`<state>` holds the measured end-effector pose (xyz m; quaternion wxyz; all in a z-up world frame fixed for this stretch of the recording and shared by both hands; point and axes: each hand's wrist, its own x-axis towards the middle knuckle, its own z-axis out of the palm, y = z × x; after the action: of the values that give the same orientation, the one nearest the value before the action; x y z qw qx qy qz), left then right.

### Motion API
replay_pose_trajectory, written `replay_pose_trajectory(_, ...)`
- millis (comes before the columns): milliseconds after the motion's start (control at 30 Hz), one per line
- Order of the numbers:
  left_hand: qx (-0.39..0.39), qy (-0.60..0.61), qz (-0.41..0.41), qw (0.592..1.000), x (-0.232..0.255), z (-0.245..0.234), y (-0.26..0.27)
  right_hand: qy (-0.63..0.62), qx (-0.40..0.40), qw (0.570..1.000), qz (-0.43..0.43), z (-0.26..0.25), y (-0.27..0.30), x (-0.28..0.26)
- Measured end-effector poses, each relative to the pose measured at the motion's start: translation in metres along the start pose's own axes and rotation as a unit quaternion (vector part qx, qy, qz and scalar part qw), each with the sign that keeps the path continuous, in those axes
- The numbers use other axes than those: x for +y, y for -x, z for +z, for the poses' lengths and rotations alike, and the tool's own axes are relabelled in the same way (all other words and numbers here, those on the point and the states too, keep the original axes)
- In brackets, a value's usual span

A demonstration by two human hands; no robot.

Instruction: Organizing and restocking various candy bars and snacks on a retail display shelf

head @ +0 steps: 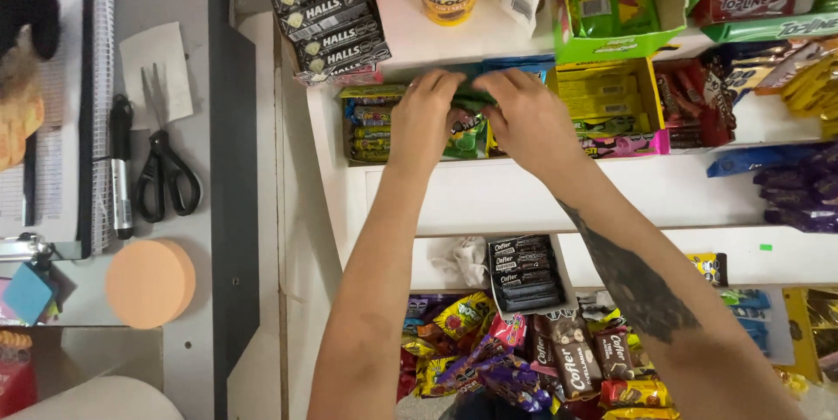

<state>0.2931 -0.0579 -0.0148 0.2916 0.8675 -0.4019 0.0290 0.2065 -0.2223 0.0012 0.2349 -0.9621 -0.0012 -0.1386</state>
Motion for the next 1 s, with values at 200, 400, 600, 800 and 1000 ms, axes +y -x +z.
replay_pose_trajectory(200,0.278,-0.149,-0.009,0.949,0.0,0.046,0.059,0.023,0.089,0.995,-0.041,0.038,-0.018,0.028)
replay_pose_trajectory(400,0.21,-0.091,-0.07,0.971,0.013,0.082,0.095,-0.163,0.133,0.978,0.001,0.032,-0.021,0.011)
replay_pose_trajectory(600,0.177,-0.207,-0.046,0.961,0.014,0.1,0.103,-0.19,0.166,0.967,0.026,0.035,-0.02,0.008)
replay_pose_trajectory(800,0.112,-0.23,-0.054,0.965,0.017,0.119,0.106,-0.05,0.216,0.969,-0.105,0.038,-0.01,0.005)
replay_pose_trajectory(1000,0.104,-0.234,-0.091,0.962,0.02,0.124,0.093,-0.237,0.216,0.947,-0.007,0.024,0.002,0.005)
